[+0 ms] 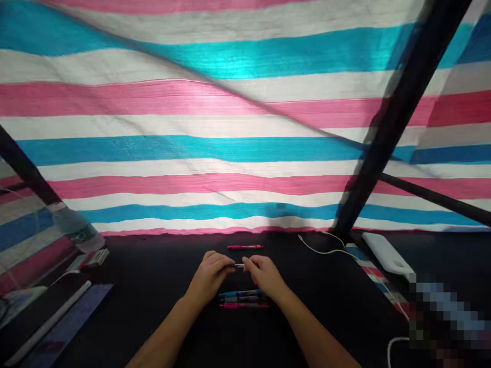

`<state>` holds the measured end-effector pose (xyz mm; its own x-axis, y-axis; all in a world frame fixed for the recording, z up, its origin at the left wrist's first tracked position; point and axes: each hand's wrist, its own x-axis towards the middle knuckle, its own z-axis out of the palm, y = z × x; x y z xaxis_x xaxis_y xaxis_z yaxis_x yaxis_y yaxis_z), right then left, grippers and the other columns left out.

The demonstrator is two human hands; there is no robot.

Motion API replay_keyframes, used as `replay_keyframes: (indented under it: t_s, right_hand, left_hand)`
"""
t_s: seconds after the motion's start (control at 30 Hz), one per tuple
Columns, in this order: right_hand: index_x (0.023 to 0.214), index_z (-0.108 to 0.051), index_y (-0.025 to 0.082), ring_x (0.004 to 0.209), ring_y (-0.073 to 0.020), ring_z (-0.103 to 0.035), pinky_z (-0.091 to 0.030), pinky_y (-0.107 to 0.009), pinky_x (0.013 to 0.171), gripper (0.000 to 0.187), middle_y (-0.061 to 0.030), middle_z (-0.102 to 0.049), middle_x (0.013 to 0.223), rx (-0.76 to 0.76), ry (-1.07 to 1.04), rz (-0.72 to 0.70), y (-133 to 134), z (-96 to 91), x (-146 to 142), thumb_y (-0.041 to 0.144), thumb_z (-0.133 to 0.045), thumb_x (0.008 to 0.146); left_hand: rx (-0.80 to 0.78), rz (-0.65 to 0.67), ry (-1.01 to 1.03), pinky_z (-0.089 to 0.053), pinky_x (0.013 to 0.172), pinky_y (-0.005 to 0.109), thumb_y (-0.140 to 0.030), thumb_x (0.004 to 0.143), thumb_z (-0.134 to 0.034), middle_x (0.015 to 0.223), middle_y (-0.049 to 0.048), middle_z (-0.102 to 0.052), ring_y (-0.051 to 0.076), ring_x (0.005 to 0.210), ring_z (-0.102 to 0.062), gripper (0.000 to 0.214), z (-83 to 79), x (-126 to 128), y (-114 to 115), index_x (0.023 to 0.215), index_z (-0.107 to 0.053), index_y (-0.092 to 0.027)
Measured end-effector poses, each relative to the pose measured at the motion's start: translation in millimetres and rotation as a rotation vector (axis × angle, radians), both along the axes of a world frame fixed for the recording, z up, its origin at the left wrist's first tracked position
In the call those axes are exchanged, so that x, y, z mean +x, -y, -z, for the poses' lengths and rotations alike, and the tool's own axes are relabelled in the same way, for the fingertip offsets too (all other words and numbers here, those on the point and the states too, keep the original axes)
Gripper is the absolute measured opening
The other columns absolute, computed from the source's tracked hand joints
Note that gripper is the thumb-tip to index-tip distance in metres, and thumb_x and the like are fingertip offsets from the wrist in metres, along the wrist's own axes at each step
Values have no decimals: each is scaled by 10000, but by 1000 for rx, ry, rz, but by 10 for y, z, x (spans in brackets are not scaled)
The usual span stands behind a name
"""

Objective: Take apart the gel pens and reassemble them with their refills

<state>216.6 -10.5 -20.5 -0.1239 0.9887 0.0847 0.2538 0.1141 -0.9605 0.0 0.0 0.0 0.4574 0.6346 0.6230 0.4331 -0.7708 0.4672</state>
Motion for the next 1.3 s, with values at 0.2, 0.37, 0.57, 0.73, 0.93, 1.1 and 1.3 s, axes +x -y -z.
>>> replay_keyframes:
  t_s: [0.2,0.37,0.57,0.73,0.93,1.1,1.3]
  right_hand:
    - [717,-653,197,341,-96,-396,-274,-228,383,476,66,-480,436,-35,-121,59,-25,-55,14,629,-585,905]
    - [700,-652,189,320,-83,-346,-214,-224,364,505,71,-451,406,-81,-166,50,-23,-26,24,648,-590,901]
    - [771,-697,180,412,-78,-363,-245,-227,410,333,65,-493,480,-109,-563,81,-34,-48,21,494,-799,819]
    - [897,-710,236,629,-114,-536,-471,-237,570,279,48,-583,697,-84,-1181,182,-129,-139,144,402,-884,756]
    - [812,-577,248,735,-150,-591,-554,-398,833,163,34,-562,785,-117,-1529,2,-94,-276,306,289,-696,914]
    - [731,-430,239,621,-133,-490,-514,-331,645,286,47,-435,705,-35,-1624,-74,-7,-343,325,307,-608,944]
    - [695,-338,233,595,-123,-449,-483,-314,619,336,62,-370,667,-15,-1680,-77,-2,-364,324,203,-594,910]
  left_hand:
    - [-149,-128,87,-474,889,374,-265,899,-751,1003,0,-788,203,927,-685,146,4,3,-21,1044,-755,-280]
    - [-201,-91,143,-511,861,345,-242,891,-755,957,-5,-796,202,916,-689,115,3,-22,-46,991,-785,-289]
    - [-177,-140,157,-523,903,359,-238,858,-785,1020,10,-778,216,971,-675,262,-1,5,-13,1112,-749,-290]
    - [-150,-198,69,-515,895,366,-208,922,-684,1062,34,-736,225,987,-655,233,-6,-2,7,1146,-710,-270]
    - [-111,-123,-108,-491,835,351,-181,976,-571,1013,31,-735,210,922,-643,187,-7,22,46,1060,-720,-256]
    - [-120,-100,-138,-478,819,344,-182,984,-563,996,26,-736,203,907,-641,187,-9,30,59,1056,-722,-249]
    - [-115,-89,-151,-470,806,343,-188,988,-557,977,28,-735,201,885,-648,182,10,29,44,1036,-722,-247]
